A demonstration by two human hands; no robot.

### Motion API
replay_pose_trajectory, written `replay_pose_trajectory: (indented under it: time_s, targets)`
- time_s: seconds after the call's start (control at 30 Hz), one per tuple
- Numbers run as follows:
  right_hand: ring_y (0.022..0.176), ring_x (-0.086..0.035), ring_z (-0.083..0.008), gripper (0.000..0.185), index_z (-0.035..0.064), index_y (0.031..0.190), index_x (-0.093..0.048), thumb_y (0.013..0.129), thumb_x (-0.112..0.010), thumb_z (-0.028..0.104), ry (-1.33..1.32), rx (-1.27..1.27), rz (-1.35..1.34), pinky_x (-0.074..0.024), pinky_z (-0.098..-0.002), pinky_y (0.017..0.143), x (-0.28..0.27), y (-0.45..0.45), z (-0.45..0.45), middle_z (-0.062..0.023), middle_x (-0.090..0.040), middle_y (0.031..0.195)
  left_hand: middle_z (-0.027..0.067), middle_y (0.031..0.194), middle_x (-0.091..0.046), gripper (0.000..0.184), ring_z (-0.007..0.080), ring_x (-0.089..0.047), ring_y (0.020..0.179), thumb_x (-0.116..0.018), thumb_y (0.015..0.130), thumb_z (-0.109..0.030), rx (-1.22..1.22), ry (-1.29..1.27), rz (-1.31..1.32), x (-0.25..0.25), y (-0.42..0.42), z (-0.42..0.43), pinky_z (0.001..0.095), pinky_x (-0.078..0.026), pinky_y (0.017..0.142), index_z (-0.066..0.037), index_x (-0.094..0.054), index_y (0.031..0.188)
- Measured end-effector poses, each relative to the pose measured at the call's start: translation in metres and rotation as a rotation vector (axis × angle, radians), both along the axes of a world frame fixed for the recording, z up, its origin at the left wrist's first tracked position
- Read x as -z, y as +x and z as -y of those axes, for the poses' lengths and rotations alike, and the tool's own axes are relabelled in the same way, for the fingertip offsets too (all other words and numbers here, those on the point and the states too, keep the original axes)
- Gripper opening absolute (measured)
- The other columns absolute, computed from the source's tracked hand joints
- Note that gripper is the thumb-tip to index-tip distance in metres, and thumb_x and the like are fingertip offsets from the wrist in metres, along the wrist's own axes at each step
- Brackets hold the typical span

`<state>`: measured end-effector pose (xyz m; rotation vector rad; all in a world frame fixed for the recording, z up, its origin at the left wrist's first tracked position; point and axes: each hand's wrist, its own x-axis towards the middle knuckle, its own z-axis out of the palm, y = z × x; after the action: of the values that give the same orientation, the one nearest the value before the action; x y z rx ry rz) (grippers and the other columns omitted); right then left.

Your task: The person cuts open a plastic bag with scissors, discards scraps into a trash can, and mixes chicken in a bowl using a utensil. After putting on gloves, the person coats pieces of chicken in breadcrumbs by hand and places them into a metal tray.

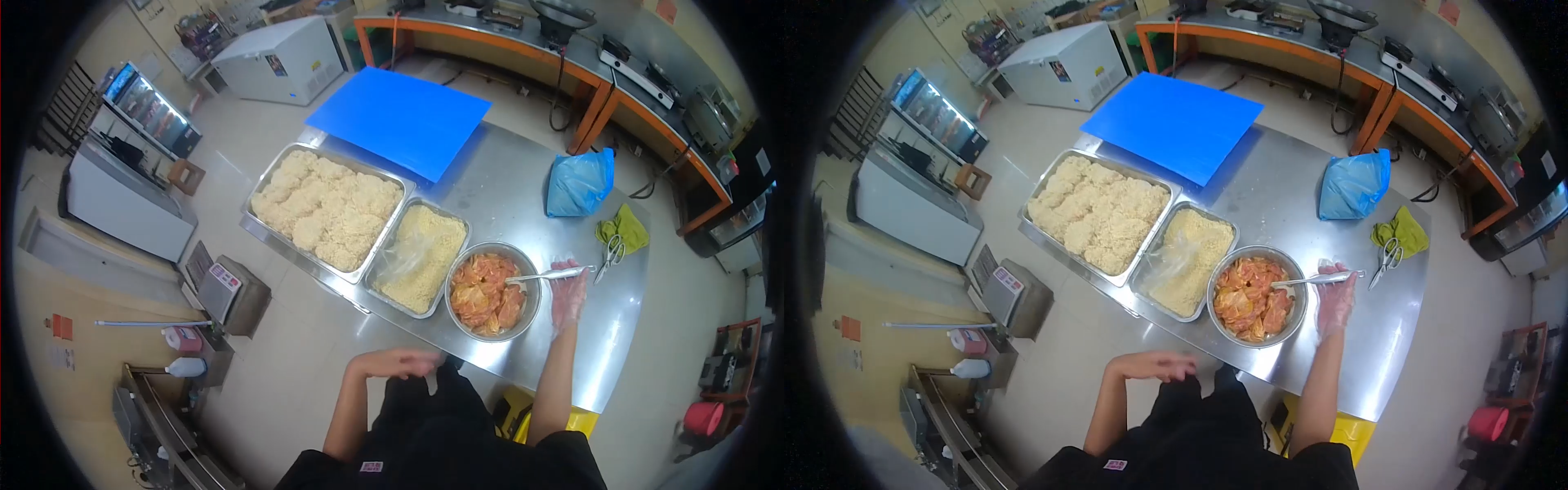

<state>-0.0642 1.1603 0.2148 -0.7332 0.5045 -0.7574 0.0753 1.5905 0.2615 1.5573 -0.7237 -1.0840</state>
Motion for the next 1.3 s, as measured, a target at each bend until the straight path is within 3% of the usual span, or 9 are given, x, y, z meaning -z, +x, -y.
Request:
replay_pose_trajectory:
  time_s: [0.07, 0.13, 0.17, 0.3, 0.5, 0.63, 0.93, 1.07, 1.3]
  targets:
    - [0.084, -0.057, -0.0196, 0.043, 0.0147, 0.098, -0.056, 0.095, -0.054, 0.058, -0.043, 0.047, 0.101, -0.0472, -0.0376, 0.087, 0.008, 0.021, -0.005, -0.0028, -0.055, 0.083, 0.0092, 0.129, -0.061, 0.045, 0.0169, -0.058, 0.112, -0.049, 0.105, -0.027, -0.088, -0.008, -0.150, 0.013, -0.006, 0.009, 0.0320, -0.047, 0.098, -0.007, -0.046, 0.145]
    - [0.068, -0.045, -0.0137, 0.041, 0.0171, 0.086, -0.050, 0.094, -0.058, 0.057, -0.055, 0.147, 0.169, -0.0410, -0.0310, 0.069, -0.005, 0.041, -0.015, 0.0020, -0.040, 0.070, 0.0068, 0.120, -0.064, 0.041, 0.0146, -0.059, 0.108, -0.048, 0.104, -0.025, -0.419, -0.004, -0.196, 0.018, 0.022, 0.002, 0.0315, -0.048, 0.093, -0.007, -0.048, 0.141]
    - [0.059, -0.039, -0.0107, 0.042, 0.0184, 0.081, -0.047, 0.093, -0.059, 0.056, -0.060, 0.209, 0.210, -0.0379, -0.0277, 0.060, -0.013, 0.049, -0.024, 0.0043, -0.033, 0.063, 0.0065, 0.119, -0.064, 0.040, 0.0143, -0.060, 0.107, -0.048, 0.104, -0.024, -0.412, 0.034, -0.215, 0.012, 0.034, 0.003, 0.0313, -0.049, 0.092, -0.007, -0.049, 0.140]
    - [0.051, -0.029, -0.0087, 0.038, 0.0161, 0.084, -0.050, 0.095, -0.060, 0.051, -0.126, 0.373, 0.298, -0.0241, -0.0243, 0.047, -0.069, 0.075, -0.055, 0.0045, -0.034, 0.061, 0.0056, 0.115, -0.065, 0.036, 0.0140, -0.061, 0.104, -0.047, 0.104, -0.024, -0.283, 0.062, -0.223, -0.008, 0.073, 0.015, 0.0312, -0.049, 0.091, -0.008, -0.051, 0.136]
    - [0.049, -0.028, -0.0091, 0.050, 0.0139, 0.077, -0.046, 0.097, -0.050, 0.060, -0.394, 0.327, 0.267, -0.0203, -0.0255, 0.045, -0.132, 0.068, -0.063, 0.0037, -0.032, 0.057, 0.0061, 0.114, -0.065, 0.033, 0.0143, -0.062, 0.100, -0.047, 0.104, -0.022, -0.079, 0.010, -0.290, 0.020, 0.070, 0.052, 0.0308, -0.049, 0.088, -0.008, -0.054, 0.133]
    - [0.048, -0.023, -0.0111, 0.067, 0.0157, 0.064, -0.031, 0.085, -0.048, 0.076, -0.493, 0.157, 0.102, -0.0197, -0.0298, 0.048, -0.131, 0.075, -0.104, 0.0044, -0.026, 0.053, 0.0070, 0.111, -0.064, 0.030, 0.0151, -0.062, 0.097, -0.047, 0.104, -0.021, -0.013, 0.034, -0.362, 0.032, 0.062, 0.071, 0.0312, -0.050, 0.084, -0.008, -0.055, 0.130]
    - [0.049, -0.025, -0.0102, 0.065, 0.0160, 0.066, -0.033, 0.086, -0.045, 0.077, -0.509, 0.228, 0.155, -0.0212, -0.0289, 0.047, -0.131, 0.088, -0.088, 0.0054, -0.027, 0.055, 0.0079, 0.105, -0.063, 0.027, 0.0169, -0.064, 0.093, -0.047, 0.104, -0.021, 0.005, 0.093, -0.454, 0.051, 0.064, 0.054, 0.0302, -0.053, 0.080, -0.007, -0.055, 0.125]
    - [0.046, -0.021, -0.0100, 0.063, 0.0163, 0.066, -0.033, 0.089, -0.045, 0.074, -0.585, 0.255, 0.227, -0.0184, -0.0289, 0.045, -0.174, 0.081, -0.103, 0.0042, -0.028, 0.054, 0.0076, 0.103, -0.063, 0.024, 0.0155, -0.065, 0.088, -0.048, 0.104, -0.019, -0.038, 0.096, -0.495, 0.059, 0.062, 0.049, 0.0289, -0.053, 0.076, -0.006, -0.055, 0.123]
    - [0.043, -0.019, -0.0106, 0.060, 0.0156, 0.069, -0.038, 0.093, -0.044, 0.070, -0.170, 0.448, 0.172, -0.0164, -0.0287, 0.041, -0.155, 0.083, -0.133, 0.0033, -0.026, 0.050, 0.0087, 0.100, -0.064, 0.026, 0.0157, -0.066, 0.081, -0.052, 0.102, -0.022, -0.151, 0.048, -0.337, 0.080, 0.055, 0.088, 0.0286, -0.053, 0.065, -0.005, -0.054, 0.122]
